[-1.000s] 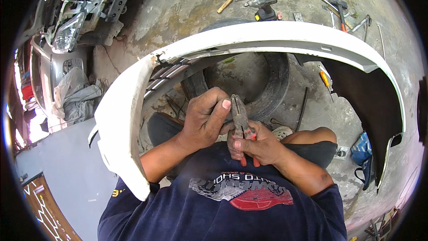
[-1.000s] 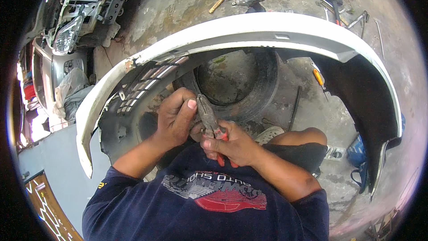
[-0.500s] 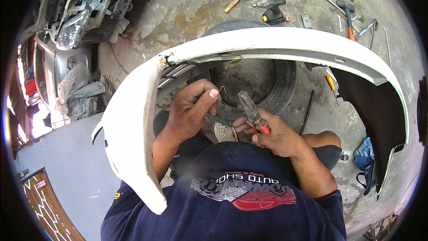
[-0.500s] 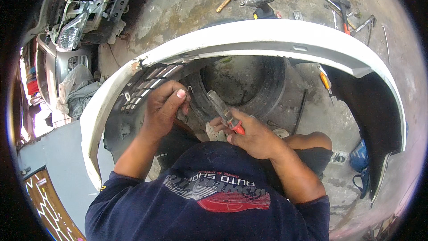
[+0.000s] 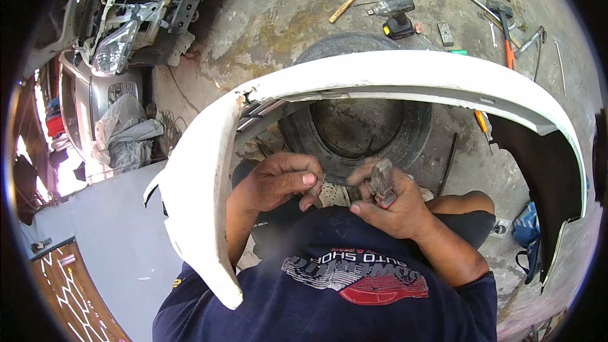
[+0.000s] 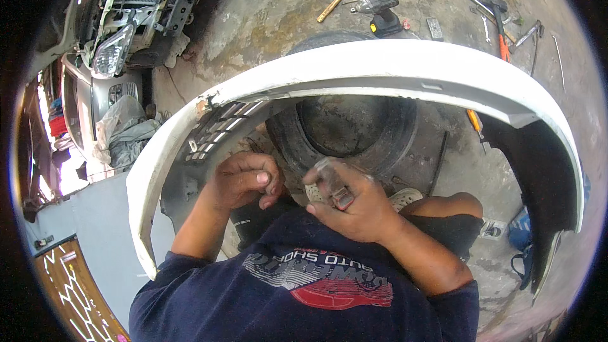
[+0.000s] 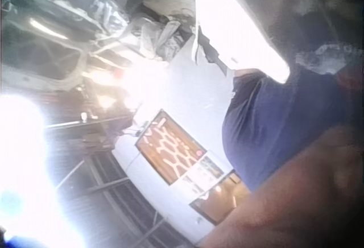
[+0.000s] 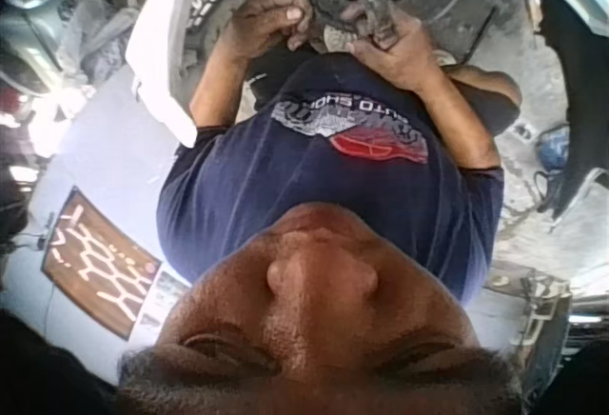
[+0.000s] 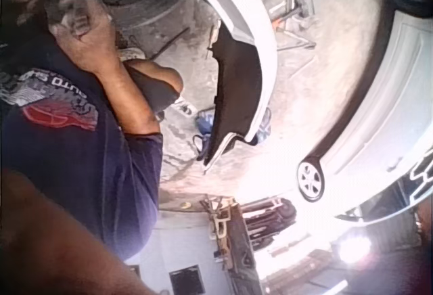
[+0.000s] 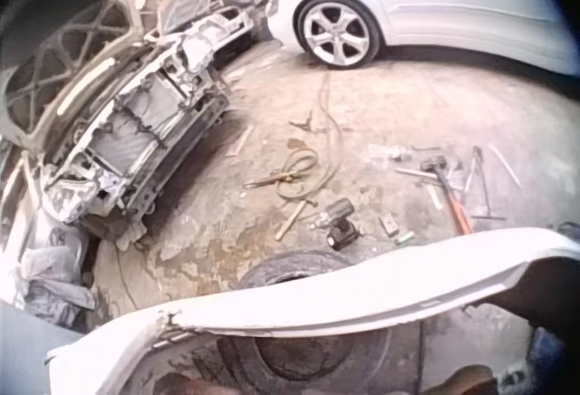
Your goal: The person repairs a white car bumper by cutting and removing damaged plastic pieces using pliers while sitting in a garage environment.
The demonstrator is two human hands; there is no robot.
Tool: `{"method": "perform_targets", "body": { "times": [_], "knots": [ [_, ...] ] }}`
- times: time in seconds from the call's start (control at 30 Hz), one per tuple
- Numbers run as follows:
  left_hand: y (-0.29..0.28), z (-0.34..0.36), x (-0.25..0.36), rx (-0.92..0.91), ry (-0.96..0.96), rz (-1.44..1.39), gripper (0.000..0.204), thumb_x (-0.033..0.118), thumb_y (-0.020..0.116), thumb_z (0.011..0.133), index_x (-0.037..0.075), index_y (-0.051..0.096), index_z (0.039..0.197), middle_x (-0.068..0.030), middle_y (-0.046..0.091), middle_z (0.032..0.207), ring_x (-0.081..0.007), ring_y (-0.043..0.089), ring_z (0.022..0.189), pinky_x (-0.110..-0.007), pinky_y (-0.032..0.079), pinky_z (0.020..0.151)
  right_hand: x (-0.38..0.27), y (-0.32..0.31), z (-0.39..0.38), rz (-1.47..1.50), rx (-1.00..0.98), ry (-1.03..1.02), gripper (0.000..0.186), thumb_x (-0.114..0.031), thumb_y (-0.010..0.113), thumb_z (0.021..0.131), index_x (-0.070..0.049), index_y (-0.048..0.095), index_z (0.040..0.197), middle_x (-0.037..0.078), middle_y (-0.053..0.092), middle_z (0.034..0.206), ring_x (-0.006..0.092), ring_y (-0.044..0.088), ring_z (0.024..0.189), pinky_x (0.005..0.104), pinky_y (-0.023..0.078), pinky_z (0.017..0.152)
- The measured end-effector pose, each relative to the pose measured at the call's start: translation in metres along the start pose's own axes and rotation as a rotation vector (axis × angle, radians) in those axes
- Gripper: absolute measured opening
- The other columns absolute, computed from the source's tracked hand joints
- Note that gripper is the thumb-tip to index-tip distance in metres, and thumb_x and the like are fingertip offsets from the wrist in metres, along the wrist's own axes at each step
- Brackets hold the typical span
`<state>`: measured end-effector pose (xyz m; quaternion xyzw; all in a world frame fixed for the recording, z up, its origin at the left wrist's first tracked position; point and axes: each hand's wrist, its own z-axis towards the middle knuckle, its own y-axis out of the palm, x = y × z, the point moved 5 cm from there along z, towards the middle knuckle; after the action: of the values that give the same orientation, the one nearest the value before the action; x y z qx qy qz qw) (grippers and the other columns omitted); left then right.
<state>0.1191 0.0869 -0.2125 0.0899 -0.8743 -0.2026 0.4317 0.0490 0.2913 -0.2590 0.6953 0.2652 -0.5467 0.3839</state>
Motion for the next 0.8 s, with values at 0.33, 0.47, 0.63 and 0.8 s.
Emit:
{"method": "perform_targets", "body": {
  "times": [0.33,0.47,0.63,0.8],
  "knots": [
    [-0.012,-0.006,-0.001,0.100,-0.019,0.242,0.026,0.019,0.067,0.104,-0.003,0.071,0.117,-0.0087,0.072,0.100,-0.0144,0.066,0.081,-0.028,0.053,0.075,-0.027,0.021,0.044,-0.056,0.060,-0.256,0.025,-0.005,0.078,0.084,0.001,0.069,0.106,0.016,0.065,0.094,0.0356,0.070,0.084,0.0422,0.055,0.073],
    [0.002,-0.008,0.015,0.397,0.164,0.533,0.027,0.014,0.077,0.097,-0.003,0.072,0.118,-0.0101,0.071,0.114,-0.0150,0.070,0.094,-0.027,0.056,0.086,-0.014,0.017,0.041,-0.303,0.012,-0.194,0.027,-0.005,0.077,0.082,0.000,0.067,0.107,0.017,0.065,0.098,0.0391,0.071,0.089,0.0467,0.057,0.076],
    [0.009,-0.017,0.013,0.528,0.153,0.818,0.032,0.006,0.084,0.085,-0.003,0.074,0.114,-0.0136,0.067,0.130,-0.0171,0.071,0.108,-0.030,0.058,0.089,-0.012,0.019,0.039,-0.407,0.023,-0.145,0.029,-0.008,0.077,0.082,0.000,0.066,0.107,0.019,0.066,0.103,0.0436,0.070,0.094,0.0507,0.058,0.081],
    [0.012,-0.014,0.012,0.522,0.198,0.929,0.014,0.006,0.080,0.091,-0.003,0.076,0.101,-0.0124,0.070,0.118,-0.0150,0.073,0.101,-0.028,0.060,0.080,-0.006,0.021,0.039,-0.369,0.046,-0.088,0.026,-0.010,0.076,0.084,0.001,0.066,0.105,0.022,0.069,0.103,0.0454,0.070,0.097,0.0528,0.057,0.083]
  ]
}}
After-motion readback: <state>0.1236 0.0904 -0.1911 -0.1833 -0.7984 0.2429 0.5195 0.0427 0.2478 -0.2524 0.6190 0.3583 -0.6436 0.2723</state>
